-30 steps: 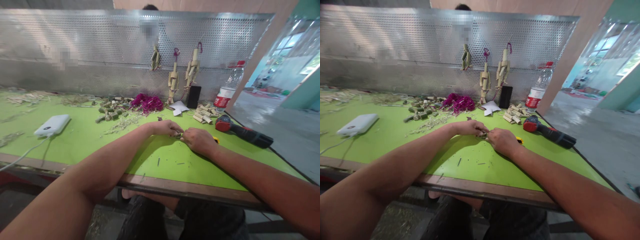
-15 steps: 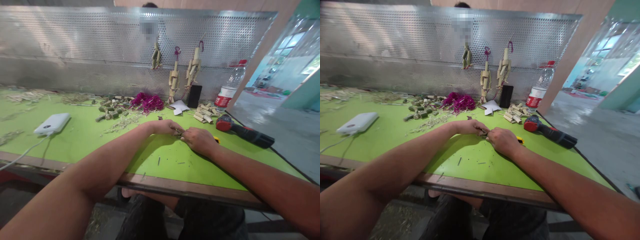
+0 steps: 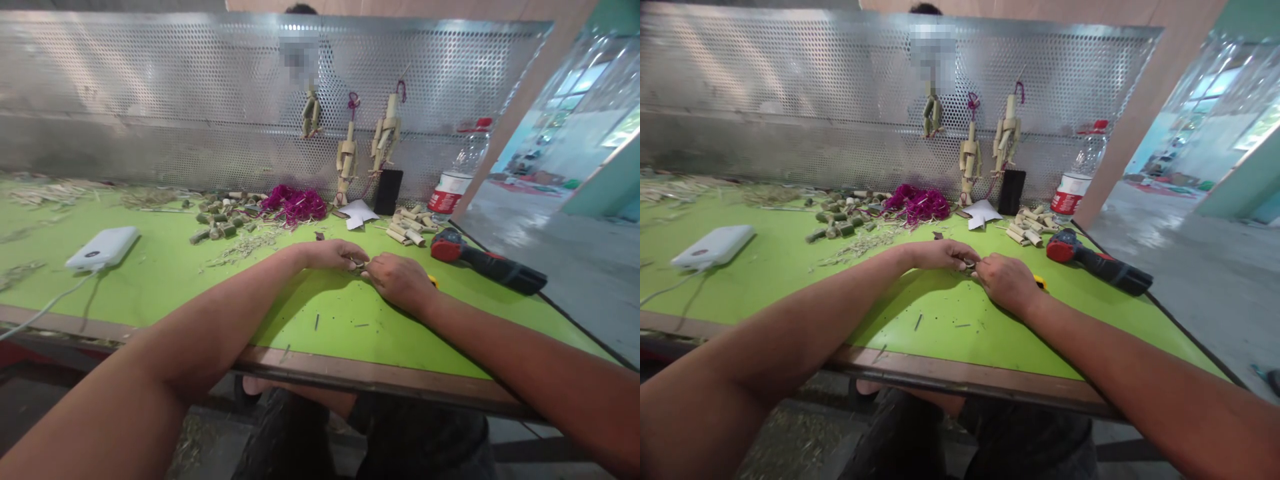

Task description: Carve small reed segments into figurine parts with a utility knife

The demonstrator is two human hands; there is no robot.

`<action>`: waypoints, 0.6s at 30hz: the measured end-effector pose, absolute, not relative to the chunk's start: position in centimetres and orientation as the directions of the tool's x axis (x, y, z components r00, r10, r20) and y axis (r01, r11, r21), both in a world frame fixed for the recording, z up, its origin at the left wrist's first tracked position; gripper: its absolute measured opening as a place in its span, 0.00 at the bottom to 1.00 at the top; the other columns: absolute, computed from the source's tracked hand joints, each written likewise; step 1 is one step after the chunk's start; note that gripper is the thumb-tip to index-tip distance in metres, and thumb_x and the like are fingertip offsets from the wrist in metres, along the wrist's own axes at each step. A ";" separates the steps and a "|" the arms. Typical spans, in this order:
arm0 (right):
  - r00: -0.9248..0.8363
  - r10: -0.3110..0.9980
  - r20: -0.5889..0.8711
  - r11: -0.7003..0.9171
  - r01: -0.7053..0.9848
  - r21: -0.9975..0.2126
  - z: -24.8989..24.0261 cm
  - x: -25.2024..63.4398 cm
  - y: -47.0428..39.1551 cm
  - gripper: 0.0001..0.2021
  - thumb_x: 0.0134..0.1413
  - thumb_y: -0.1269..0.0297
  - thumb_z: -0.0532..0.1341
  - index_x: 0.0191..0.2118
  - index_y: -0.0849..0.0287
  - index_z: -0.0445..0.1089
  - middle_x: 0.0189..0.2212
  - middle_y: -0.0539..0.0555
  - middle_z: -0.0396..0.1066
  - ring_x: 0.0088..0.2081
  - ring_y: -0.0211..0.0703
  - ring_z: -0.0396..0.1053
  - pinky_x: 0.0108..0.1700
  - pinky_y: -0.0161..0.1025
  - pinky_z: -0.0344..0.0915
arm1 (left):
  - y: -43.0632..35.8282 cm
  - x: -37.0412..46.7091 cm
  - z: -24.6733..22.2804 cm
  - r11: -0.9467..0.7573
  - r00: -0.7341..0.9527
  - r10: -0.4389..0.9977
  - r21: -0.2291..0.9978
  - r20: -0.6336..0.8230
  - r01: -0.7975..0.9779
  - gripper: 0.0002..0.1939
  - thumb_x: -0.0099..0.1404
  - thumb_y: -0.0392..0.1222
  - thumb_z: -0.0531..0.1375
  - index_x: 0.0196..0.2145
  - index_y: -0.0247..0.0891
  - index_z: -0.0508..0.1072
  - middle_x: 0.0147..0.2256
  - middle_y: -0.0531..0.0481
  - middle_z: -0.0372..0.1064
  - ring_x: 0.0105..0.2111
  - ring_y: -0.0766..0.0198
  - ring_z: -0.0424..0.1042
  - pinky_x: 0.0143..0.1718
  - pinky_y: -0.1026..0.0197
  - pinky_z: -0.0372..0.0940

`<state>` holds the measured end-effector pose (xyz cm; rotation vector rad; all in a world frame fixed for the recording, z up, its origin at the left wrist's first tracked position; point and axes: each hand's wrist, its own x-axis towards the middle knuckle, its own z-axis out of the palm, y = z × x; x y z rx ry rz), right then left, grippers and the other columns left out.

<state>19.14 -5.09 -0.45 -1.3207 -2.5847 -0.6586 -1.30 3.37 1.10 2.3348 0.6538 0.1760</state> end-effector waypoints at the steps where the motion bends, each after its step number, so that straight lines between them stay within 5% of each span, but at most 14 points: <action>1: -0.597 0.733 0.325 0.515 0.800 0.309 -0.4 19.1 -5.1 0.13 0.63 0.60 0.53 0.32 0.61 0.70 0.29 0.55 0.71 0.31 0.41 0.63 0.31 0.38 0.46 | 3.3 -1.3 1.1 -0.623 0.863 0.502 0.669 -0.054 0.404 0.21 0.63 0.38 0.54 0.55 0.41 0.65 0.52 0.48 0.68 0.47 0.65 0.67 0.48 0.63 0.60; 12: -0.588 0.709 0.389 0.507 0.809 0.297 -0.7 19.4 -5.1 0.14 0.63 0.60 0.52 0.32 0.61 0.70 0.29 0.55 0.70 0.33 0.41 0.62 0.31 0.38 0.47 | 3.3 -1.2 1.1 -0.644 0.870 0.490 0.646 -0.063 0.409 0.18 0.64 0.38 0.53 0.51 0.40 0.67 0.48 0.49 0.69 0.45 0.64 0.67 0.46 0.62 0.60; 18: -0.601 0.740 0.303 0.517 0.796 0.316 -0.4 19.1 -5.0 0.14 0.63 0.59 0.52 0.33 0.61 0.70 0.29 0.55 0.71 0.32 0.41 0.63 0.30 0.38 0.47 | 3.4 -1.2 1.0 -0.630 0.871 0.487 0.663 -0.068 0.405 0.18 0.64 0.40 0.53 0.52 0.43 0.66 0.49 0.50 0.68 0.44 0.65 0.66 0.46 0.63 0.60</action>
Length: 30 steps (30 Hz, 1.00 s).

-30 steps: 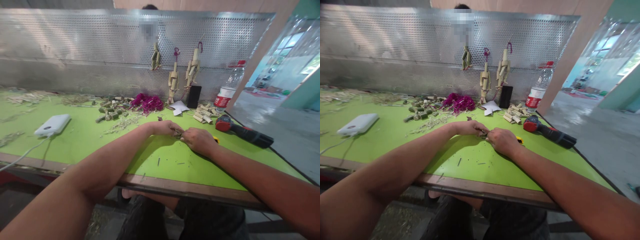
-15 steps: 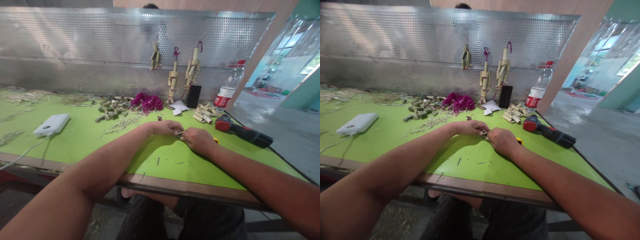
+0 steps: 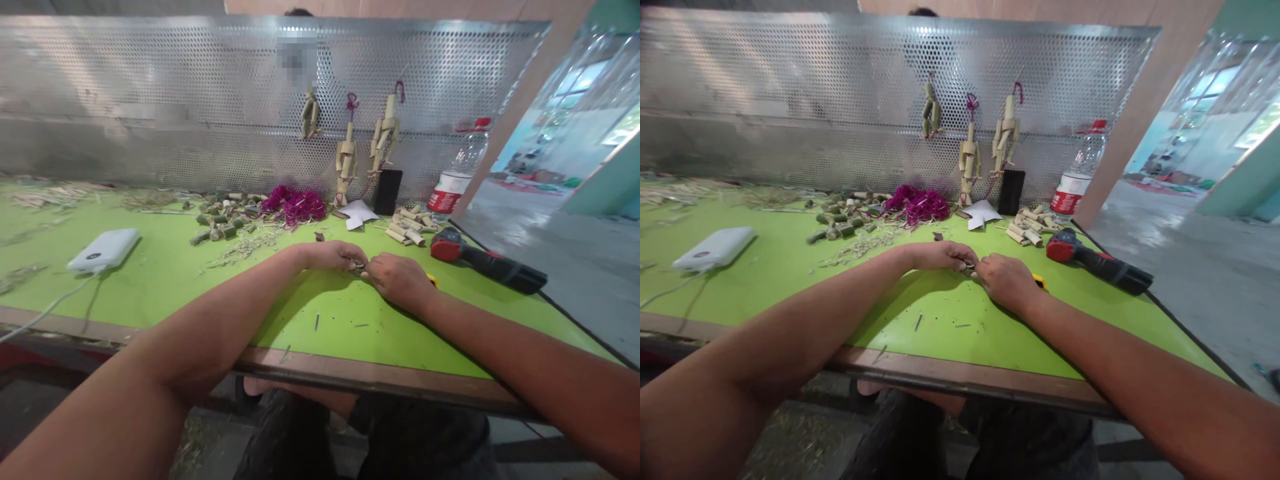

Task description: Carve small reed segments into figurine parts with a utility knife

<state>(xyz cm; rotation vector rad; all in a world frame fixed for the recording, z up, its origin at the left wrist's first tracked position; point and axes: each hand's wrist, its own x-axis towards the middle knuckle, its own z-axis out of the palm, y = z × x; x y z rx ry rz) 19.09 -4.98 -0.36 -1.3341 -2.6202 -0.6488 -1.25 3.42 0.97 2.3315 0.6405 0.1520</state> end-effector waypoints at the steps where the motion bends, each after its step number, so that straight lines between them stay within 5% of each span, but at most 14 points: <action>1: -0.602 0.746 0.285 0.518 0.794 0.318 -0.3 19.0 -4.9 0.14 0.63 0.59 0.53 0.32 0.61 0.70 0.29 0.56 0.71 0.31 0.41 0.63 0.30 0.38 0.47 | 3.3 -1.2 1.0 -0.628 0.871 0.486 0.667 -0.066 0.401 0.18 0.65 0.41 0.53 0.52 0.42 0.66 0.49 0.50 0.68 0.44 0.65 0.66 0.46 0.63 0.60; 15: -0.586 0.729 0.354 0.497 0.809 0.315 -0.6 19.5 -5.1 0.16 0.64 0.59 0.51 0.32 0.62 0.70 0.29 0.56 0.70 0.32 0.41 0.63 0.29 0.38 0.46 | 2.7 -1.2 1.3 -0.621 0.859 0.509 0.671 -0.045 0.404 0.19 0.67 0.46 0.51 0.52 0.38 0.68 0.40 0.48 0.69 0.34 0.67 0.64 0.37 0.64 0.60; 24: -0.588 0.768 0.254 0.518 0.803 0.295 -0.3 18.9 -5.0 0.13 0.63 0.61 0.53 0.32 0.61 0.71 0.30 0.56 0.72 0.31 0.41 0.65 0.30 0.37 0.48 | 2.7 -0.9 1.3 -0.595 0.846 0.529 0.685 -0.061 0.421 0.21 0.66 0.49 0.52 0.52 0.37 0.68 0.45 0.47 0.69 0.38 0.67 0.66 0.41 0.64 0.61; 30: -0.575 0.726 0.376 0.488 0.817 0.308 -0.5 19.4 -5.3 0.13 0.63 0.62 0.52 0.34 0.62 0.71 0.29 0.56 0.70 0.33 0.42 0.63 0.30 0.38 0.47 | 2.9 -0.9 1.0 -0.631 0.855 0.518 0.668 -0.017 0.395 0.19 0.65 0.47 0.53 0.50 0.37 0.70 0.41 0.48 0.70 0.36 0.66 0.66 0.38 0.64 0.61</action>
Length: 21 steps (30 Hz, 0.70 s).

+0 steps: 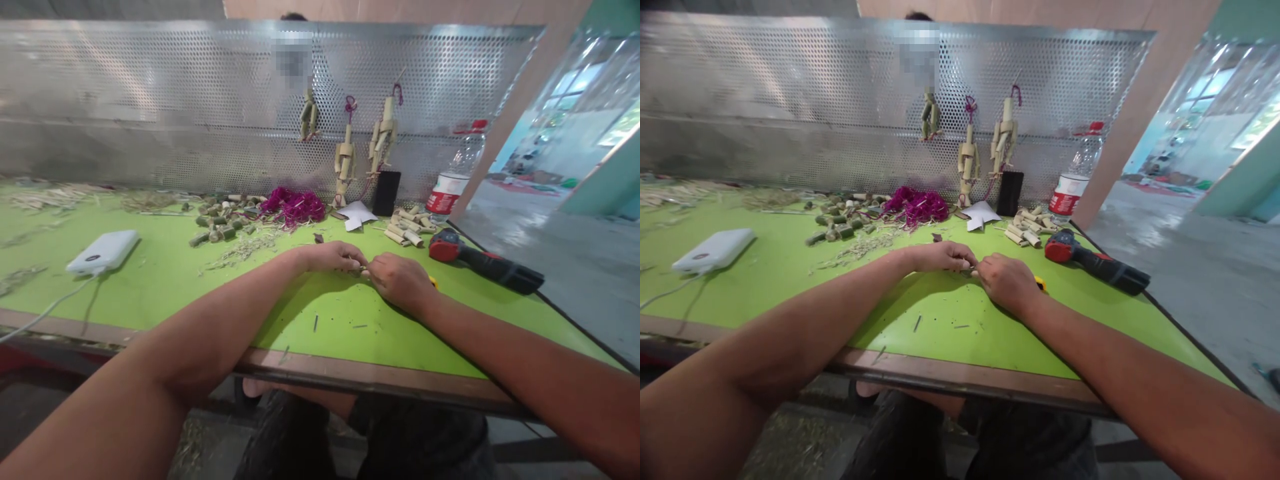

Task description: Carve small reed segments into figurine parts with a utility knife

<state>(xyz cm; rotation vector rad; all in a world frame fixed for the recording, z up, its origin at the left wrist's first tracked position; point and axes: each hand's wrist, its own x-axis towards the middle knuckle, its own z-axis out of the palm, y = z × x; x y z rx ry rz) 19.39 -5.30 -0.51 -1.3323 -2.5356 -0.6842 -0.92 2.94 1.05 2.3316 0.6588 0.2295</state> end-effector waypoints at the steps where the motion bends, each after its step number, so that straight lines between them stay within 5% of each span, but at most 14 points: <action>1: -0.579 0.723 0.377 0.489 0.814 0.313 -0.6 19.4 -5.3 0.13 0.63 0.62 0.52 0.35 0.62 0.71 0.29 0.56 0.70 0.33 0.42 0.63 0.30 0.38 0.47 | 3.0 -0.9 1.0 -0.632 0.858 0.514 0.669 -0.016 0.391 0.19 0.65 0.47 0.53 0.51 0.37 0.70 0.41 0.48 0.70 0.36 0.66 0.67 0.39 0.63 0.61; 9: -0.594 0.751 0.289 0.510 0.800 0.317 -0.3 18.9 -5.2 0.13 0.62 0.60 0.54 0.32 0.60 0.71 0.28 0.55 0.71 0.31 0.41 0.63 0.29 0.38 0.46 | 3.1 -0.9 1.0 -0.611 0.851 0.525 0.681 -0.032 0.403 0.19 0.65 0.45 0.54 0.52 0.38 0.69 0.45 0.48 0.70 0.39 0.66 0.67 0.42 0.63 0.61; 21: -0.591 0.731 0.340 0.493 0.803 0.335 -0.6 19.1 -5.3 0.14 0.63 0.59 0.53 0.31 0.61 0.70 0.28 0.55 0.70 0.31 0.42 0.62 0.30 0.39 0.45 | 2.9 -1.0 1.2 -0.580 0.847 0.530 0.706 -0.052 0.406 0.22 0.65 0.52 0.52 0.51 0.36 0.69 0.41 0.46 0.71 0.36 0.65 0.67 0.39 0.61 0.62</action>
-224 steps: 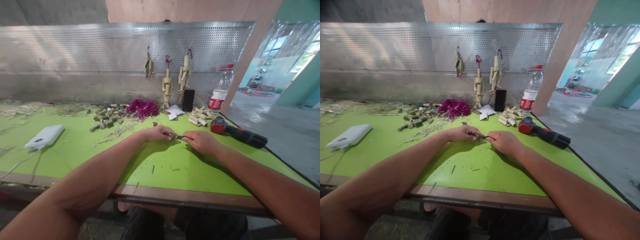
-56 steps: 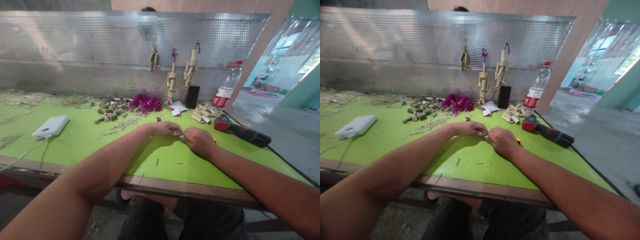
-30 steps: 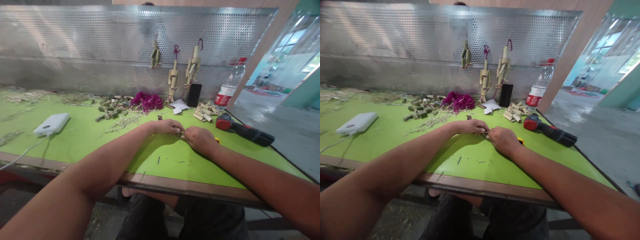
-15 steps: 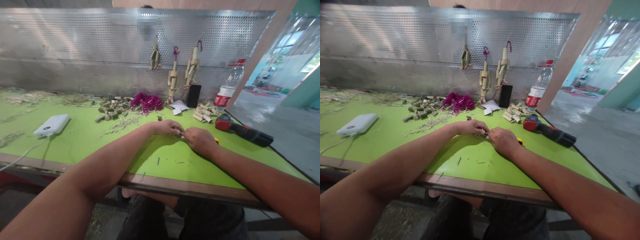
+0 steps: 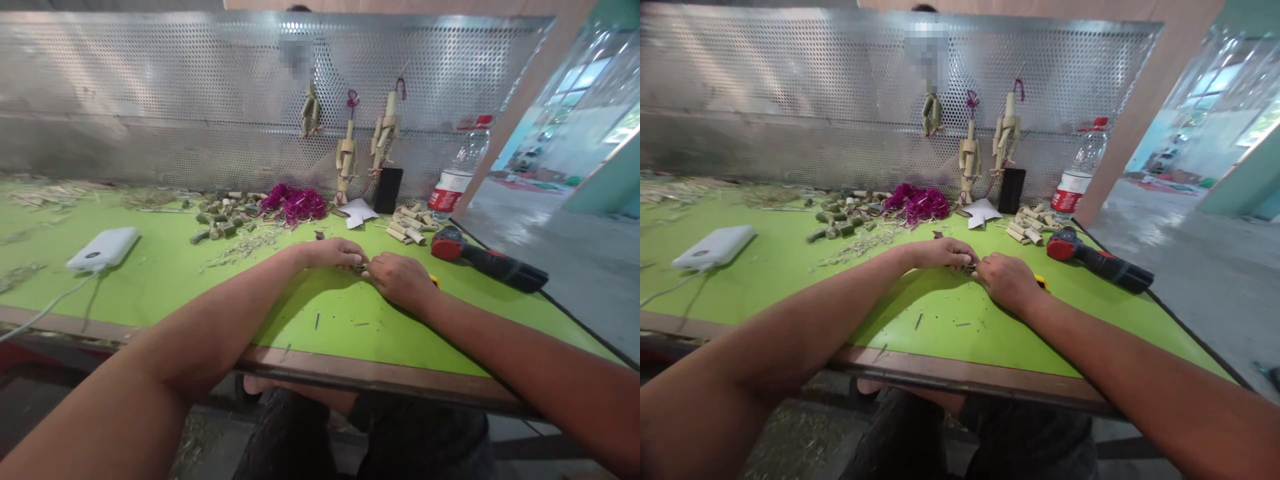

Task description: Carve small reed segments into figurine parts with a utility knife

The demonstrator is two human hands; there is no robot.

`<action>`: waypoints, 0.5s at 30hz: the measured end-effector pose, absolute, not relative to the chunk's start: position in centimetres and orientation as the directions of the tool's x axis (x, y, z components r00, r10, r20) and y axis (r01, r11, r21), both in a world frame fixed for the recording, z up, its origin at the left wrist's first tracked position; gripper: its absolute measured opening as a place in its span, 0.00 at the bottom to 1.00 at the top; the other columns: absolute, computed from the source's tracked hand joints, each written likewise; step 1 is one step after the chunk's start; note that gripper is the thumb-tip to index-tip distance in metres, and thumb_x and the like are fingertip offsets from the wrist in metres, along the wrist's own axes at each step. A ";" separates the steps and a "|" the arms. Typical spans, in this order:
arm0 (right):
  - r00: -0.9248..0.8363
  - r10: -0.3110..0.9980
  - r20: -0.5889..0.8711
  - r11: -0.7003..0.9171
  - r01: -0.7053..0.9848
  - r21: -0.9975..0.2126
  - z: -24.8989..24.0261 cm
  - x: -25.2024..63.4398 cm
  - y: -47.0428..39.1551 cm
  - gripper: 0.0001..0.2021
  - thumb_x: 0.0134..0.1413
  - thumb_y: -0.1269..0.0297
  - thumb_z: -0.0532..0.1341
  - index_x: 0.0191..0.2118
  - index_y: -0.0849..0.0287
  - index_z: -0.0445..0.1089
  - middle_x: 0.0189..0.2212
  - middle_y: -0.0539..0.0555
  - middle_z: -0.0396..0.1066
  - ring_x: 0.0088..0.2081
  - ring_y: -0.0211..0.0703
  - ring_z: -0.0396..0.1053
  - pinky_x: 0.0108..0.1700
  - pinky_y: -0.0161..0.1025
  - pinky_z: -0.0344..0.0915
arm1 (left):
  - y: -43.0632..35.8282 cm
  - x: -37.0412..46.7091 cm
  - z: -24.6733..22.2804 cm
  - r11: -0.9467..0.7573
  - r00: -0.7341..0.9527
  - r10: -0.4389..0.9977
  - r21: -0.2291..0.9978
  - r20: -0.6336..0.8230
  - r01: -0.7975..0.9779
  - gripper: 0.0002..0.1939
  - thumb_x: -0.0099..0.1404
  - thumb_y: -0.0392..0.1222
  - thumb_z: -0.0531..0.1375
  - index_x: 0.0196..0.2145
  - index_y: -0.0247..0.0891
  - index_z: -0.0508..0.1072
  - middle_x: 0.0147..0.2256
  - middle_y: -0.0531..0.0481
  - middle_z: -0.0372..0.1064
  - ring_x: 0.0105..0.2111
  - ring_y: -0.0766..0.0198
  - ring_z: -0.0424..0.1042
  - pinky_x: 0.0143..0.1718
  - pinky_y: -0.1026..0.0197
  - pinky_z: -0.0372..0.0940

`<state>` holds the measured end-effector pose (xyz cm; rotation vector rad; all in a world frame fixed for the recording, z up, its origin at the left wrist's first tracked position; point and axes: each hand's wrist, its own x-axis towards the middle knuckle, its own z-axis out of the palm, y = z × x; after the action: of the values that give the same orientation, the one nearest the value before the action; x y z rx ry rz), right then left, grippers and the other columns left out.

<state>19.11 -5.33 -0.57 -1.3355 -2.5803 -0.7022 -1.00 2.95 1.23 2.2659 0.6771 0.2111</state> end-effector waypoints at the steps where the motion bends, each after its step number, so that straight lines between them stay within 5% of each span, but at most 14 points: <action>1: -0.591 0.739 0.325 0.496 0.803 0.332 -0.5 19.0 -5.3 0.14 0.63 0.59 0.53 0.32 0.60 0.70 0.28 0.55 0.70 0.31 0.42 0.63 0.30 0.39 0.45 | 2.9 -1.0 1.3 -0.575 0.846 0.531 0.710 -0.054 0.407 0.23 0.66 0.52 0.51 0.51 0.35 0.69 0.41 0.46 0.71 0.36 0.65 0.67 0.39 0.62 0.62; 7: -0.580 0.753 0.311 0.502 0.812 0.298 -0.4 19.1 -5.3 0.14 0.63 0.59 0.53 0.33 0.60 0.70 0.29 0.55 0.70 0.31 0.41 0.63 0.30 0.38 0.46 | 2.7 -0.8 1.3 -0.613 0.847 0.531 0.676 -0.030 0.409 0.19 0.65 0.48 0.54 0.50 0.38 0.70 0.44 0.49 0.71 0.40 0.65 0.67 0.43 0.64 0.60; 15: -0.579 0.743 0.335 0.491 0.812 0.315 -0.4 19.0 -5.6 0.13 0.64 0.60 0.52 0.35 0.62 0.70 0.29 0.56 0.71 0.32 0.42 0.63 0.30 0.39 0.46 | 2.7 -0.8 1.2 -0.583 0.852 0.521 0.711 -0.044 0.394 0.20 0.67 0.50 0.51 0.49 0.37 0.70 0.38 0.49 0.70 0.33 0.67 0.65 0.37 0.64 0.60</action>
<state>19.00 -5.59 -0.43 -1.3548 -2.5764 -0.6696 -0.78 2.71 1.24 2.2650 0.6605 0.2169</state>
